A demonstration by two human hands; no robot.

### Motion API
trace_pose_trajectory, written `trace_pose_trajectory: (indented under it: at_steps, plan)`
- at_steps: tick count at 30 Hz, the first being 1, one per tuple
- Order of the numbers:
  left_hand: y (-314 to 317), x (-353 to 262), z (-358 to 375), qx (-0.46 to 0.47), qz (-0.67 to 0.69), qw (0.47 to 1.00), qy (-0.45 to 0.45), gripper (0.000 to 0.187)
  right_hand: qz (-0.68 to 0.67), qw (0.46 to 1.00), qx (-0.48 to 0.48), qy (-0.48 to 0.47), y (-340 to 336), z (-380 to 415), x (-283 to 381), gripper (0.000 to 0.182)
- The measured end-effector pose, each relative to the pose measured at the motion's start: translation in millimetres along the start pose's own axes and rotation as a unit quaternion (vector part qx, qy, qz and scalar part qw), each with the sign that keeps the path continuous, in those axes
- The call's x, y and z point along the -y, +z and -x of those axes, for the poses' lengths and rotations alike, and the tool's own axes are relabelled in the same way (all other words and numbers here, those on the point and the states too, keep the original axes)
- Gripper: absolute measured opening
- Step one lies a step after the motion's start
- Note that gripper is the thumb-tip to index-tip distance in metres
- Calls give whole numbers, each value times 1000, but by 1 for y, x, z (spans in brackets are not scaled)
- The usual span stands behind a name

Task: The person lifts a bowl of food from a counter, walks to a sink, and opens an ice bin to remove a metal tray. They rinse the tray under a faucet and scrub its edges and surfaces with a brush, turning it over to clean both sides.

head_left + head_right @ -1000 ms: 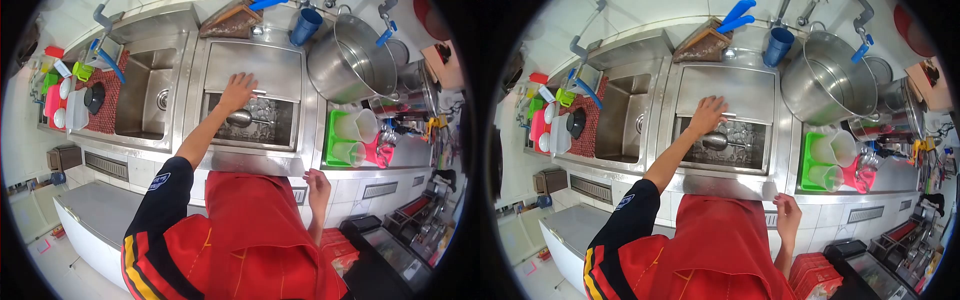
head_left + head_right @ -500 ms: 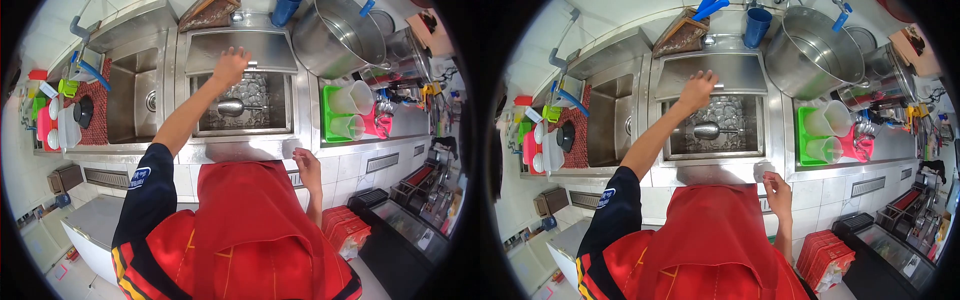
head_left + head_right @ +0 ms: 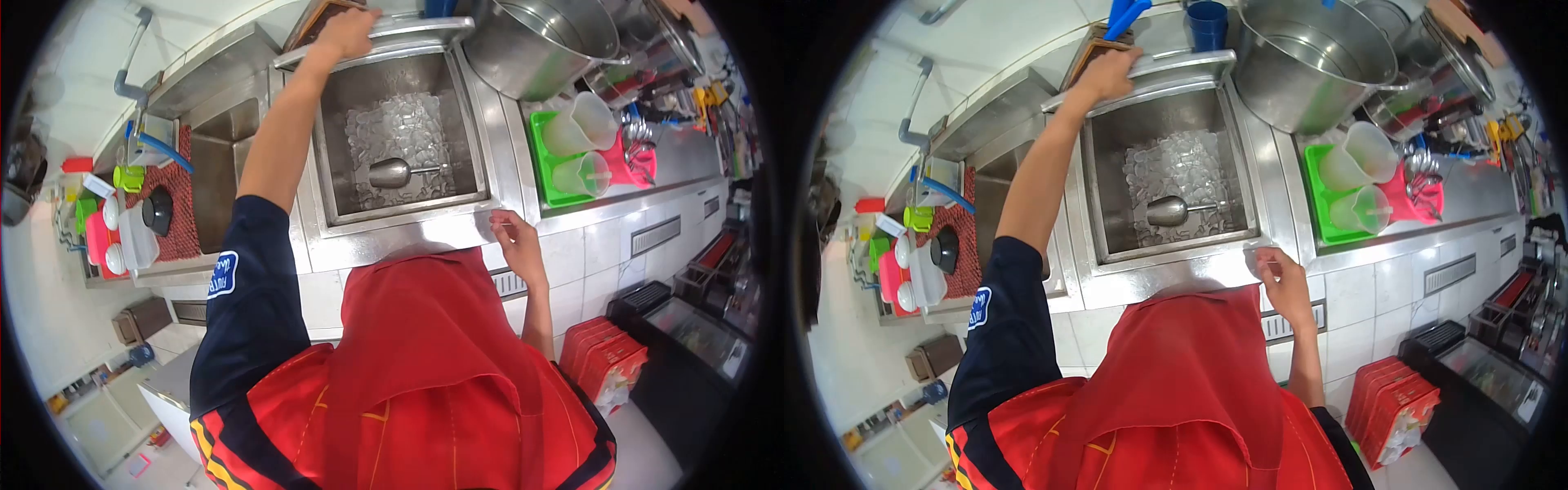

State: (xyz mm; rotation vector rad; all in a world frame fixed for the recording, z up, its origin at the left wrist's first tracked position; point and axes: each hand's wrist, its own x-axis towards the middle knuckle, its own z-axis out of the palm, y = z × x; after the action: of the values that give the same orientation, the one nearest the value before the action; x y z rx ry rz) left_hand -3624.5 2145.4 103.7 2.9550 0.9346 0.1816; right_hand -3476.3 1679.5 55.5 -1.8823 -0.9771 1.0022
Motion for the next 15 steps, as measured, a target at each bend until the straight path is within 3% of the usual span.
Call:
trace_pose_trajectory:
  at_steps: [2,5,15]
  plan:
    - [4,24,-22,-3,17,999,39,54,-4,1000,7,23,-4,6,-7,24]
    - [-8,26,-35,55,35,998,2,54,-25,999,-28,32,-6,16,-16,24]
    - [-3,44,-61,82,-3,997,-3,63,-38,995,-82,40,-4,41,-34,18]
